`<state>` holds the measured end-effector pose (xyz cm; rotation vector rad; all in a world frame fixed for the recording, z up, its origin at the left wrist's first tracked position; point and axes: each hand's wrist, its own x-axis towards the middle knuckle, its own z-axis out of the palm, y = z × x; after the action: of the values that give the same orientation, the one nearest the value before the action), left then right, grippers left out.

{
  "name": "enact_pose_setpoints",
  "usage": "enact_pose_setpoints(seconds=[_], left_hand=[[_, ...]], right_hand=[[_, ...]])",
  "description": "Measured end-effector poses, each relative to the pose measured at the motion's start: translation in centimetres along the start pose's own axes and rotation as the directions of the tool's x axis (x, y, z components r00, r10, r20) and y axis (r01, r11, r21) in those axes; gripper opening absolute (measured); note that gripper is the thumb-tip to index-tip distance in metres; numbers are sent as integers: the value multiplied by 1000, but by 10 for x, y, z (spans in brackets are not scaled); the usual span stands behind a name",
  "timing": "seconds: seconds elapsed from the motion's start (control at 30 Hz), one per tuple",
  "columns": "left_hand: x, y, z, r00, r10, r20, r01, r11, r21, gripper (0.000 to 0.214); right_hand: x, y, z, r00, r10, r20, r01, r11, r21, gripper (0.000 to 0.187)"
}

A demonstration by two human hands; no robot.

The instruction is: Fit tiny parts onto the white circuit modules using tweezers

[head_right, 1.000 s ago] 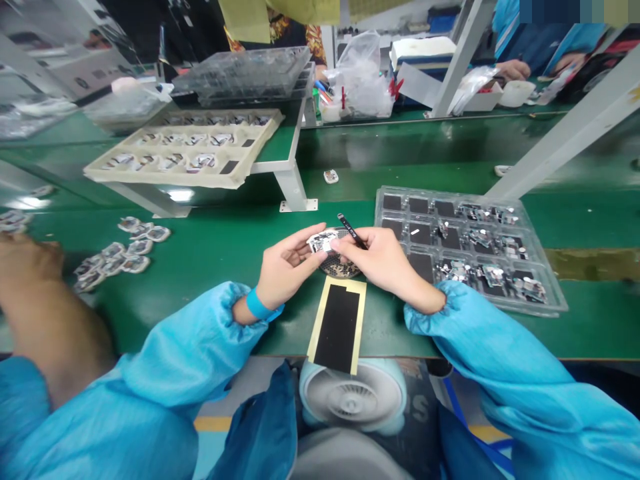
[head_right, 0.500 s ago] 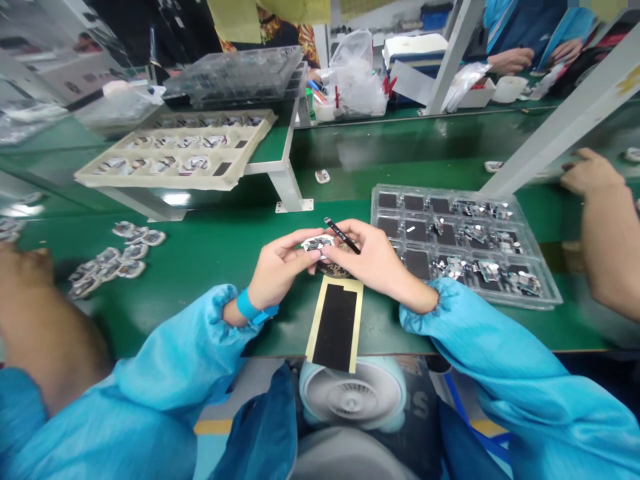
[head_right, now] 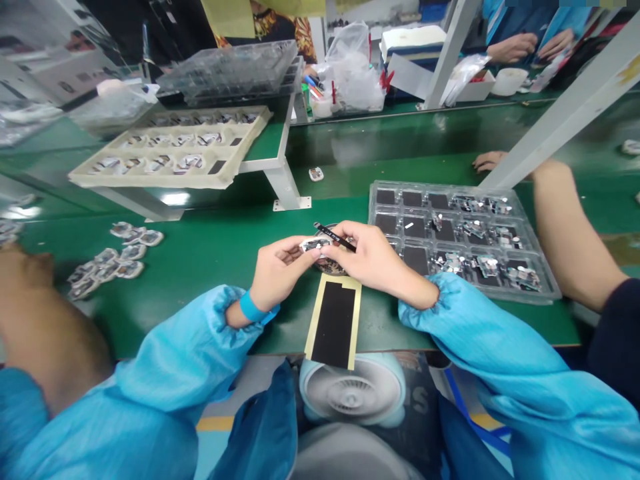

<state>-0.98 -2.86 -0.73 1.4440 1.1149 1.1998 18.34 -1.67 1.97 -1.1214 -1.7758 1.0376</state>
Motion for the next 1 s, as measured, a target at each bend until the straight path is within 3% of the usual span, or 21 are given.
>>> enact_pose_setpoints(seconds=[0.13,0.23,0.37,0.47,0.7,0.87,1.0], left_hand=[[3,2,-1,999,-4,36,1,996,84,23],[4,3,0,999,-20,42,16,996,87,24],[5,2,-1,1000,22,12,-24,986,167,21],[6,-1,-3,993,116,36,-121,946,300,20],[5,-9,-5,971,221,91,-239,885,399,23],[5,-11,-6,968,235,90,-251,878,407,23],[3,-12,-4,967,236,98,-255,872,418,23]], right_hand=[[3,6,-5,987,-153,-45,140,967,-214,31],[5,7,-9,963,-254,-84,227,941,-250,13],[8,4,-17,951,-300,-74,256,898,-357,9],[8,4,-20,941,-328,-89,281,898,-339,8],[6,20,-12,913,-405,51,398,855,-332,13],[2,24,-10,890,-448,87,438,782,-444,16],[0,17,-9,901,-398,171,422,716,-556,18]])
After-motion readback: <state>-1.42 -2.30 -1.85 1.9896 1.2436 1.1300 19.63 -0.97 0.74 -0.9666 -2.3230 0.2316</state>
